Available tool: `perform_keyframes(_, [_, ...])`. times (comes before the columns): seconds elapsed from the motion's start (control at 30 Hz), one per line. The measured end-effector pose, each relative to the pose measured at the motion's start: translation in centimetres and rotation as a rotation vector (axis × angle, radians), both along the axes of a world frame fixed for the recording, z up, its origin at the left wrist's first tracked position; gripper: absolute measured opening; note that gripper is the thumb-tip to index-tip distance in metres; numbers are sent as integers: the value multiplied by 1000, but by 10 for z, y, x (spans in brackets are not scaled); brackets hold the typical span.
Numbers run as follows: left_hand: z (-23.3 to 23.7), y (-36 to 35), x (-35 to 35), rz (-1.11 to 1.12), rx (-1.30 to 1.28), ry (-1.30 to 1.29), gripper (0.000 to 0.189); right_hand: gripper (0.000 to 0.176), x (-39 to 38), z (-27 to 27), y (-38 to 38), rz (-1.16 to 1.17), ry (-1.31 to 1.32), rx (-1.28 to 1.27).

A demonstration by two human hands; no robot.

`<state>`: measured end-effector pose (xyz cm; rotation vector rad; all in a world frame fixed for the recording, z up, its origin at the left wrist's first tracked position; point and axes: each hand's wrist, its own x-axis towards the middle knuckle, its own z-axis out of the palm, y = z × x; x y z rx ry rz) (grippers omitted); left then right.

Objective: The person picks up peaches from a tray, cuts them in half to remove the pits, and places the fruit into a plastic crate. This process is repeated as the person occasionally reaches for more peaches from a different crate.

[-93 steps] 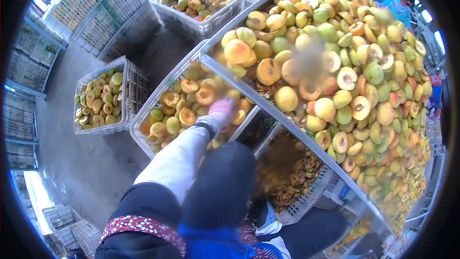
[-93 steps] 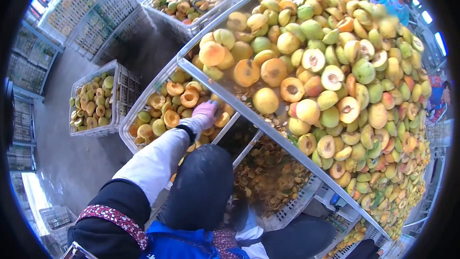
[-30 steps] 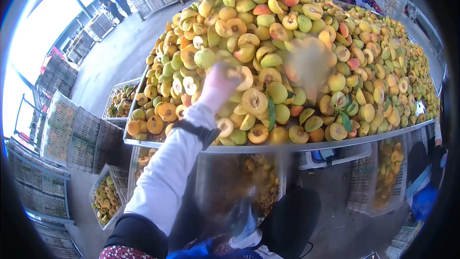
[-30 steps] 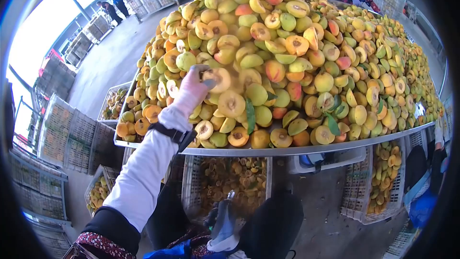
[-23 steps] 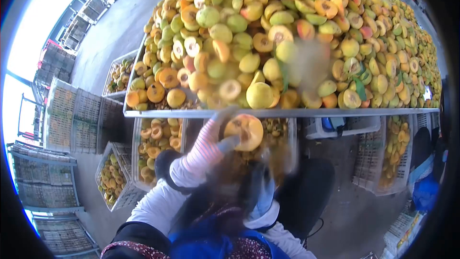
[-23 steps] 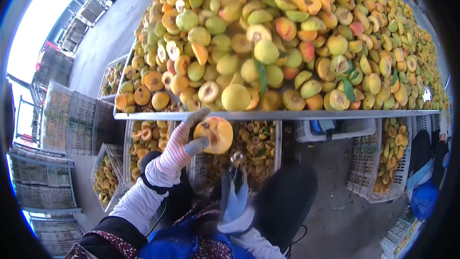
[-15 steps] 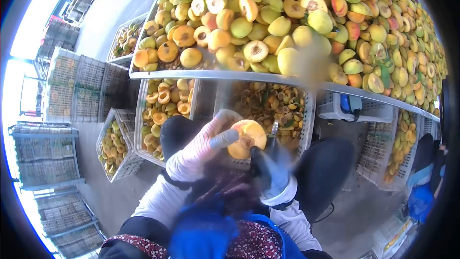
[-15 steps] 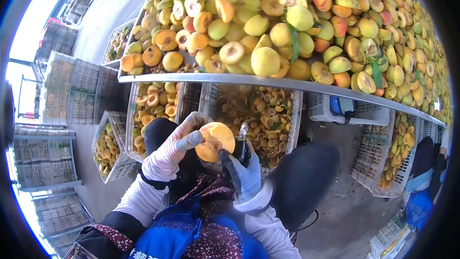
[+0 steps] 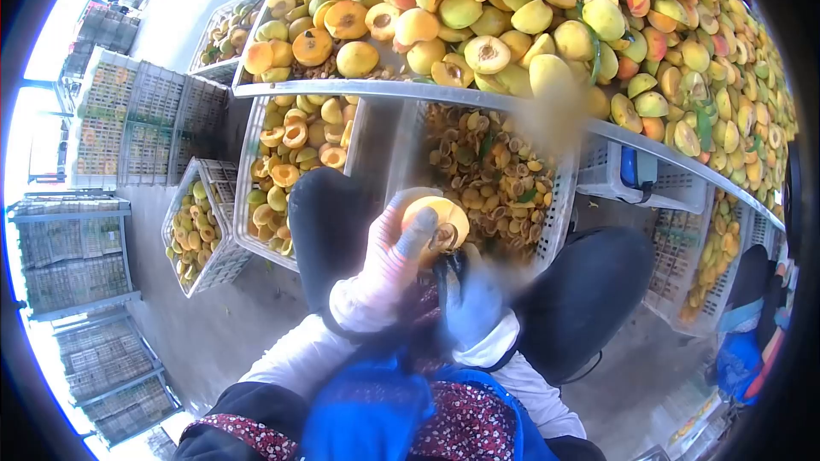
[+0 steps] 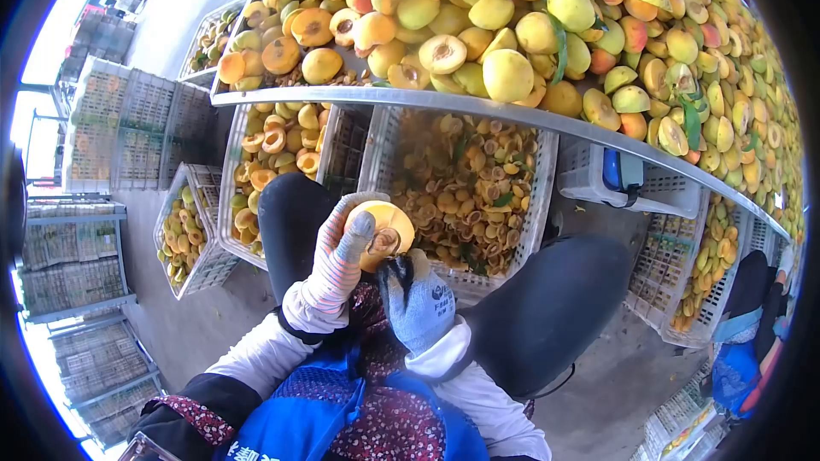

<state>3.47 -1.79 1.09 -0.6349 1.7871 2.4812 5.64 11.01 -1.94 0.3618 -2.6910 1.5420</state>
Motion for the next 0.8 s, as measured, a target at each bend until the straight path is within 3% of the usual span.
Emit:
perform_keyframes(0.03, [-3,1,2,8,-32,20,40,25,3,-2,-3,-29,51,14])
perform_keyframes(0.23, [-14,6,-1,9,-155,19,34,29,3,-5,-5,11,-271,-285])
perform_keyframes(0.37, [-16,6,-5,-29,-163,-15,37,31,8,-17,-2,-11,-237,-243])
perform_keyframes(0.67, [-14,21,5,170,-172,138,35,31,13,-12,-12,-115,-192,-230])
perform_keyframes(0.8, [-18,24,6,181,-314,206,35,34,14,-17,-13,-91,-209,-312])
